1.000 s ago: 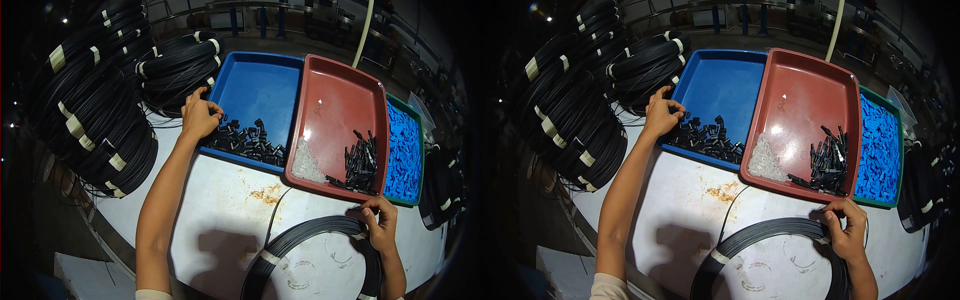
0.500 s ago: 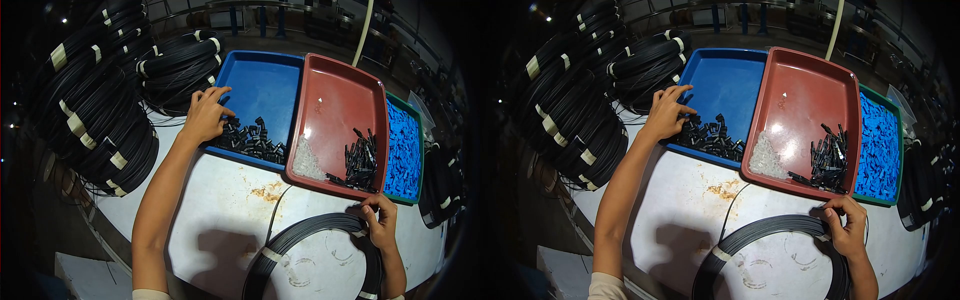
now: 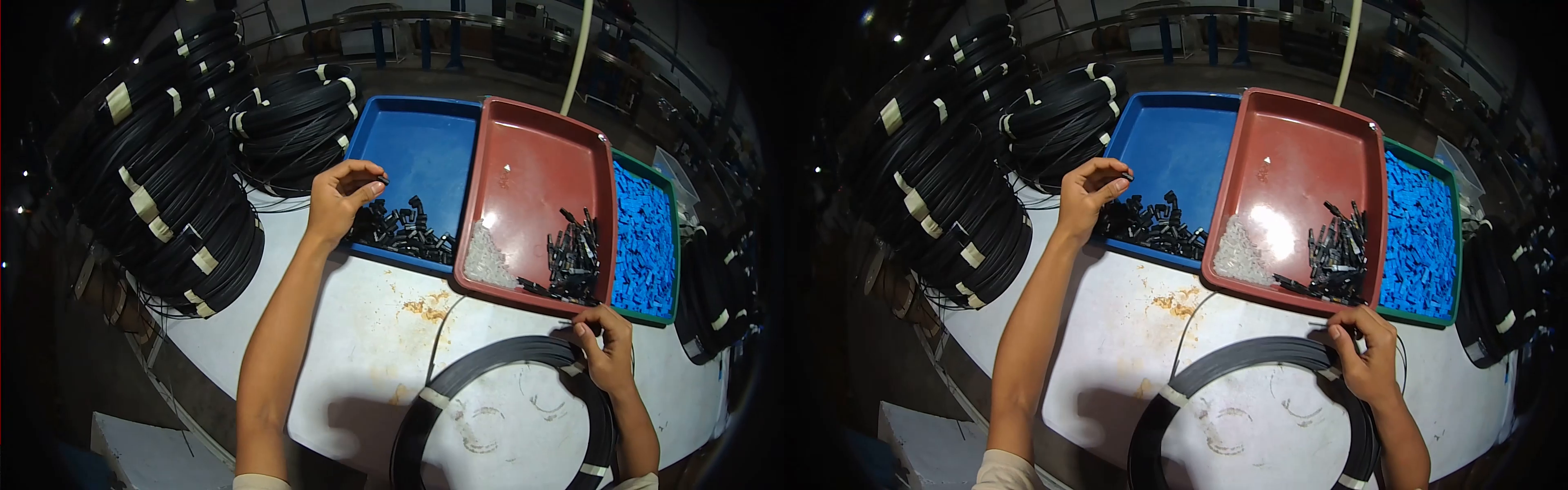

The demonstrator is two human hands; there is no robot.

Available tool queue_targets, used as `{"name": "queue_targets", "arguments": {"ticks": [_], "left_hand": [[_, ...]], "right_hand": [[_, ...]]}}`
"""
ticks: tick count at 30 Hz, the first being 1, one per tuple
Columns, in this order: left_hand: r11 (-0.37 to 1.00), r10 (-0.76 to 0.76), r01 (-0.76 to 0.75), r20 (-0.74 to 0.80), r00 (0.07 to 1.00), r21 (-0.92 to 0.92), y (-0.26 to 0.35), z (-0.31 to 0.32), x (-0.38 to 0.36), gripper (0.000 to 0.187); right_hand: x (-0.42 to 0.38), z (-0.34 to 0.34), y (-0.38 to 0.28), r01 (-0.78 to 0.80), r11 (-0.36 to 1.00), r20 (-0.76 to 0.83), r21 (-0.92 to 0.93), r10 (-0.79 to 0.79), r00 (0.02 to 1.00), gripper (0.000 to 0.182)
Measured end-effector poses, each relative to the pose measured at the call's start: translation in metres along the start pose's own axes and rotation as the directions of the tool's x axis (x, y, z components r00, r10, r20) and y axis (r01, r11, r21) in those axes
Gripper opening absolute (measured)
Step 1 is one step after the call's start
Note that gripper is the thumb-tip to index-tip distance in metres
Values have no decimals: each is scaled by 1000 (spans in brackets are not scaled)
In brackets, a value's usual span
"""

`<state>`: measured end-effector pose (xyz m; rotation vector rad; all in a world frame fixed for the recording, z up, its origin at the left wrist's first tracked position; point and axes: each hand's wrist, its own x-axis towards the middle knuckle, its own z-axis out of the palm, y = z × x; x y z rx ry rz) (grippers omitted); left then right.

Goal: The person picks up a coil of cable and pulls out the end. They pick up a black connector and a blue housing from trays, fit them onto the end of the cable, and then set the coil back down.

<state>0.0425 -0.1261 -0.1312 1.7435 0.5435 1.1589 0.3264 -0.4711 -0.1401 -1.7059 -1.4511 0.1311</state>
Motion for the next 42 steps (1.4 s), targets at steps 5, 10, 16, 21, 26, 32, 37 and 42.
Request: {"name": "queue_targets", "arguments": {"ticks": [5,10,16,21,26,32,37,42], "left_hand": [[930,104,-86,30,994,-358,31,65,-29,20],[949,136,-65,216,967,-308,68,148,-56,20],[974,182,-216,350,919,61,79,200,-85,16],[972,221,-237,346,912,2,68,195,-99,16],[972,230,-231,380,896,-44,65,195,-103,16],[969,247,-222,361,899,-110,64,196,-104,15],[937,337,-345,386,859,-51,63,194,-102,14],[935,347,-347,405,846,-76,61,195,-102,14]], "right_hand": [[-2,-2,2,-21,990,-35,138,26,999,7],[-3,0,14,33,958,-165,284,15,986,9],[-5,-4,10,102,954,-311,283,-9,950,7],[-3,-8,4,195,957,-242,216,-141,960,6],[-4,-9,1,231,964,-202,130,-202,958,5],[-3,-5,4,356,929,-276,102,-318,907,4],[-6,-8,0,254,962,-200,95,-232,952,3],[-6,-7,3,245,966,-203,88,-223,953,4]]}}
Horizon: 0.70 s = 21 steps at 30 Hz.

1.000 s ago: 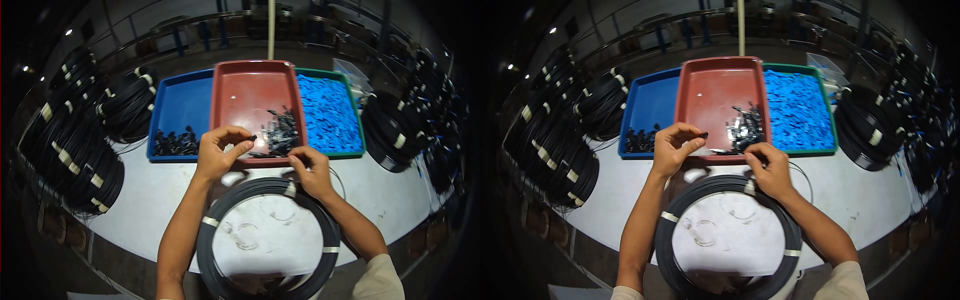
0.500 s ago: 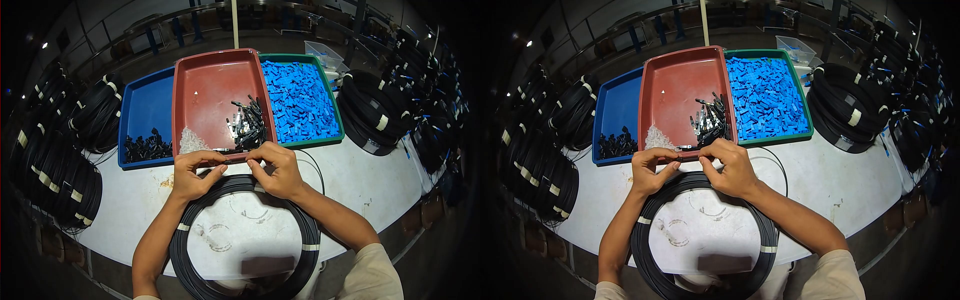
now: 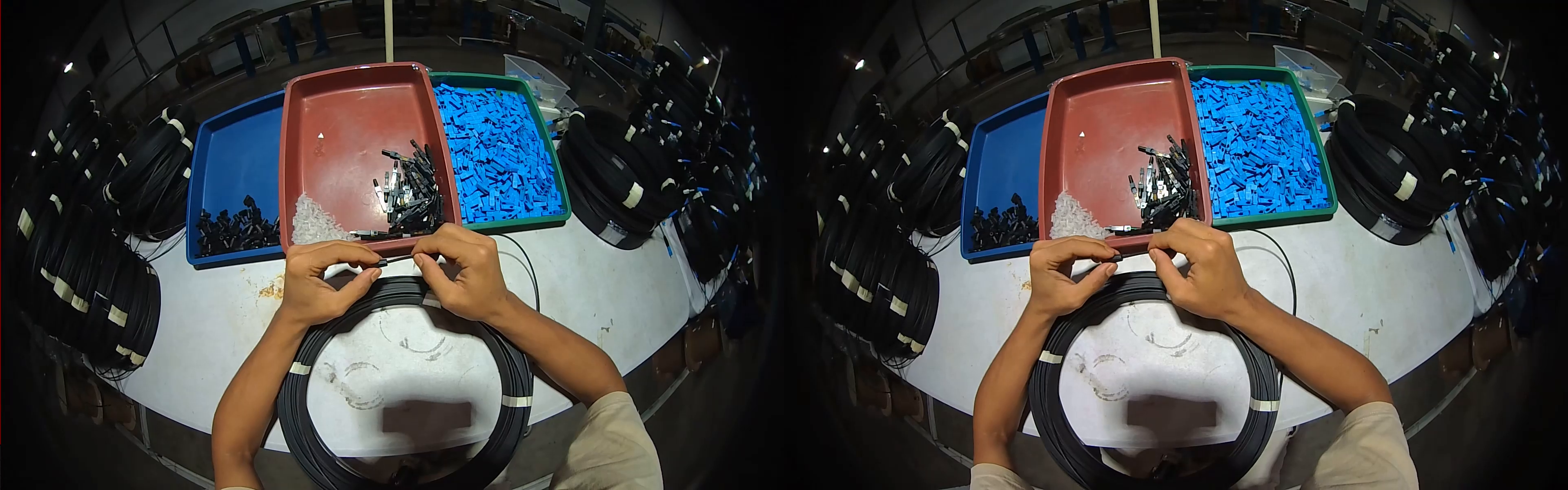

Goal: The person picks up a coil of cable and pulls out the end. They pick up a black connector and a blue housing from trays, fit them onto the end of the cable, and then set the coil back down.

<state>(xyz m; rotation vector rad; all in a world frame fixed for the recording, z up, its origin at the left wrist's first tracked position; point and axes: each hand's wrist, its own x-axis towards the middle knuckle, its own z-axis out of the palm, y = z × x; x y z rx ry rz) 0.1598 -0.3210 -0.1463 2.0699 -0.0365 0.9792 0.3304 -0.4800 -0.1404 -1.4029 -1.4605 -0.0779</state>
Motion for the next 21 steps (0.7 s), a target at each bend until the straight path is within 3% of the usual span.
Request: {"name": "queue_targets", "arguments": {"ticks": [8,12,15,19,21], "left_hand": [[994,-54,59,-54,997,94,-1,1,0,16],[996,-46,48,-25,999,81,0,1,1,16],[998,54,-55,22,998,44,-3,3,1,18],[999,38,-39,20,999,38,-1,3,1,19],[996,55,-64,133,990,69,6,5,3,18]], "right_hand": [[1,1,1,186,981,-30,-59,-188,982,6],[2,0,1,204,976,-21,-77,-206,978,8],[2,1,3,207,978,3,-39,-207,978,8],[-1,1,1,125,992,40,-2,-125,991,11],[-3,3,2,130,991,53,20,-131,990,13]]}}
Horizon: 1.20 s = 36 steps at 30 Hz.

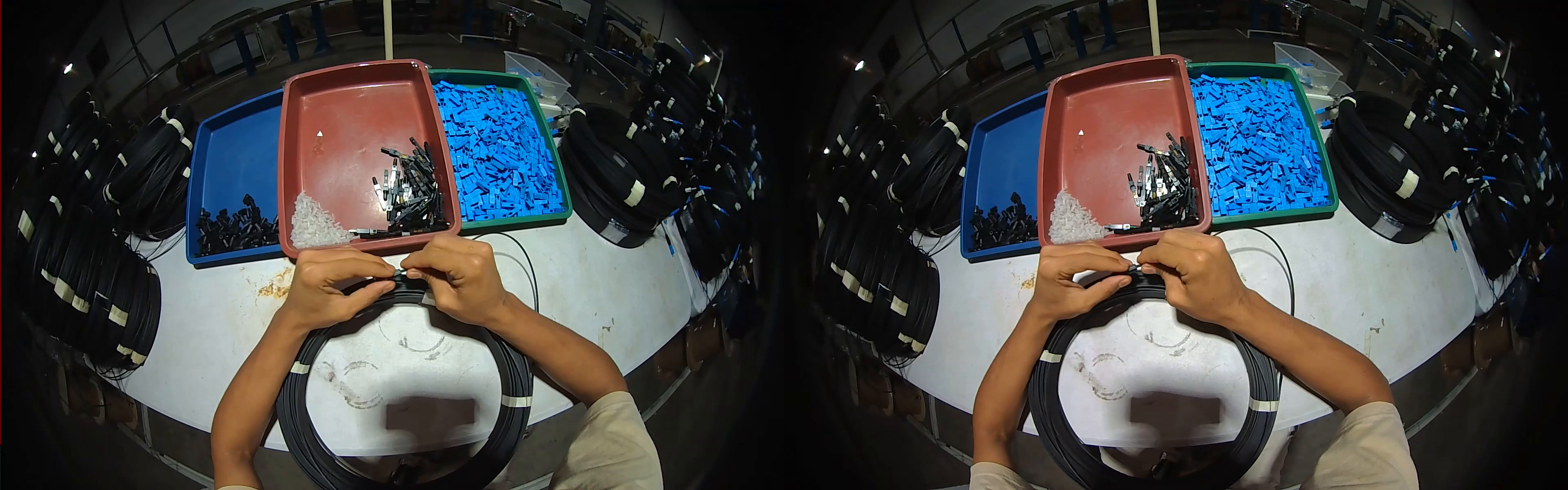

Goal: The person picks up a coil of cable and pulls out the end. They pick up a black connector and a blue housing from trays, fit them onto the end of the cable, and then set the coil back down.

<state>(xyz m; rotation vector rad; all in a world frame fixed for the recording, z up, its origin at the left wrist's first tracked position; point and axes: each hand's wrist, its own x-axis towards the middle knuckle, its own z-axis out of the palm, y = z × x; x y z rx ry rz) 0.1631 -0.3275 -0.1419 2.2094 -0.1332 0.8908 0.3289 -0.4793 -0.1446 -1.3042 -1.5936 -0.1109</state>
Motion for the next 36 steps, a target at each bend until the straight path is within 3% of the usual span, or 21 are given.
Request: {"name": "queue_targets", "arguments": {"ticks": [4,6,9,14,17,23,30,36], "left_hand": [[997,78,-77,-29,997,28,-1,2,2,17],[996,46,-38,-108,993,75,3,1,3,16],[994,-59,67,-93,994,86,0,-4,-4,11],[998,45,-43,-40,998,51,2,-2,0,11],[995,83,-83,-9,997,49,2,0,-1,12],[997,47,-42,-91,995,58,0,0,-2,9],[988,135,-134,-10,991,82,-1,-1,-1,11],[979,154,-149,-26,988,139,-1,-1,-1,13]], "right_hand": [[-1,-1,1,-23,1000,18,-7,24,1000,18],[0,-1,2,-18,999,27,-31,19,999,20],[1,-1,0,-33,998,9,-57,34,999,18],[3,1,-3,93,995,84,27,-95,992,18],[1,-1,-3,50,998,103,34,-53,993,18],[3,-1,-5,56,998,111,29,-59,992,17],[-1,0,-2,61,994,208,88,-79,975,15],[-1,2,-2,39,996,176,80,-52,983,13]]}}
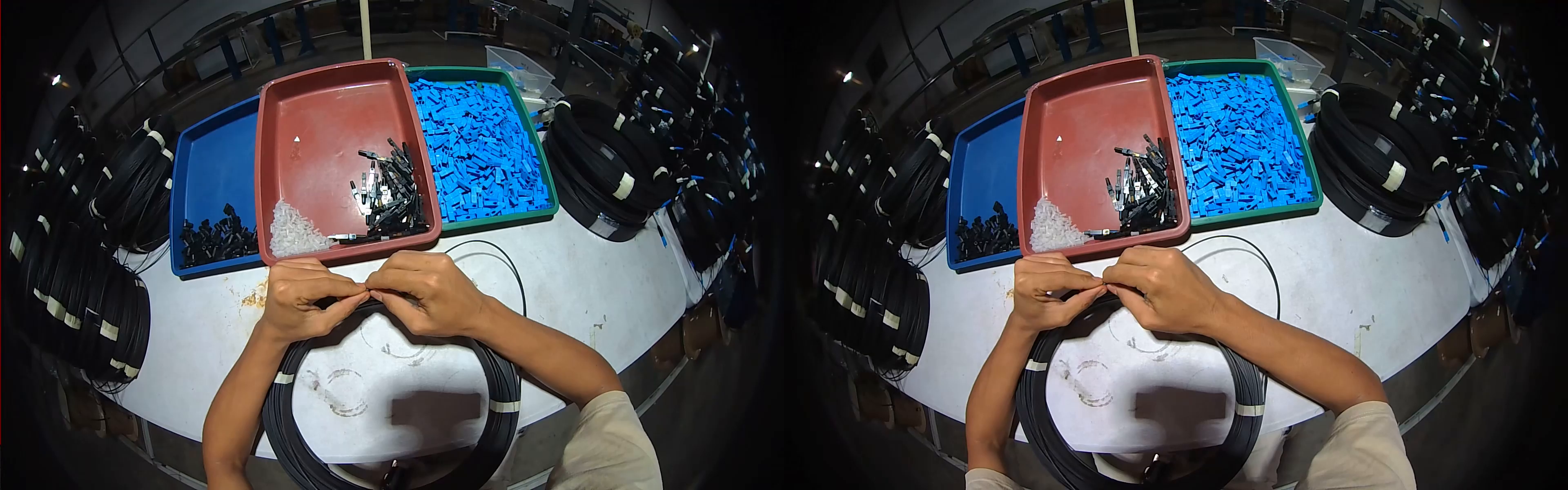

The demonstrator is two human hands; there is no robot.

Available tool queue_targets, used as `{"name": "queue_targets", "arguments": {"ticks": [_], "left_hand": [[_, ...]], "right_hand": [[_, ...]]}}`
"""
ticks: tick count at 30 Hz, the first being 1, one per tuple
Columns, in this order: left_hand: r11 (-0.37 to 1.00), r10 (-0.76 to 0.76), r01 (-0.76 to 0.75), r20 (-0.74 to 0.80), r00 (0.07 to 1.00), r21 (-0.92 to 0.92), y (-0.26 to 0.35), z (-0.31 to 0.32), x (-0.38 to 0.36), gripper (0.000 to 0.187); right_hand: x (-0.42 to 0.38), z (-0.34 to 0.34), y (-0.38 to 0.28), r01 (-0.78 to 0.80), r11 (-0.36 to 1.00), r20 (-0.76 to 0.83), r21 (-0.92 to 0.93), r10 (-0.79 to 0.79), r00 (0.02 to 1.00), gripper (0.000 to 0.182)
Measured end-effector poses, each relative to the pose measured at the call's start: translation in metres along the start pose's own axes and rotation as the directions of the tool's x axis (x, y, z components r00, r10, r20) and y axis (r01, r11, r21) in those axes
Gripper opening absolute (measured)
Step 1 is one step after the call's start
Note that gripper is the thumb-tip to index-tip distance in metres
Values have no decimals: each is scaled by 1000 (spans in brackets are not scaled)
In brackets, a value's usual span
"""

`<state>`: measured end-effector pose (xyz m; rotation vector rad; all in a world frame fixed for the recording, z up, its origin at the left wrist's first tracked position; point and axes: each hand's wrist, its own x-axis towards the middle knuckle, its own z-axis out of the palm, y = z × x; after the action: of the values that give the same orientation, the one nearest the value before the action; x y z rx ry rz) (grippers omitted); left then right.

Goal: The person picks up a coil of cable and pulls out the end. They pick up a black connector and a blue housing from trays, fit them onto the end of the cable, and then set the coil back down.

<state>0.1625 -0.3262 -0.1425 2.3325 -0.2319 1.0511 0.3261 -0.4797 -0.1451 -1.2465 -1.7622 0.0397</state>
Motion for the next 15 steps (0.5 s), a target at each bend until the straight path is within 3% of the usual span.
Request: {"name": "queue_targets", "arguments": {"ticks": [3,5,6,11,15], "left_hand": [[1000,-11,10,45,999,15,1,-3,-1,11],[989,-147,146,-18,989,-12,4,-9,-1,5],[965,-259,254,-85,962,-66,5,-11,-4,13],[891,-444,384,-294,846,-242,-12,-4,-7,22],[906,-409,422,-311,858,-25,-8,-10,4,22]], "right_hand": [[-1,1,1,-10,1000,31,-20,10,999,12],[-1,0,2,-16,1000,36,-27,17,999,11],[-1,0,2,-23,999,40,-31,24,999,11],[-1,0,4,-15,999,38,-42,16,999,12],[-2,2,6,-37,999,41,-36,39,998,12]]}}
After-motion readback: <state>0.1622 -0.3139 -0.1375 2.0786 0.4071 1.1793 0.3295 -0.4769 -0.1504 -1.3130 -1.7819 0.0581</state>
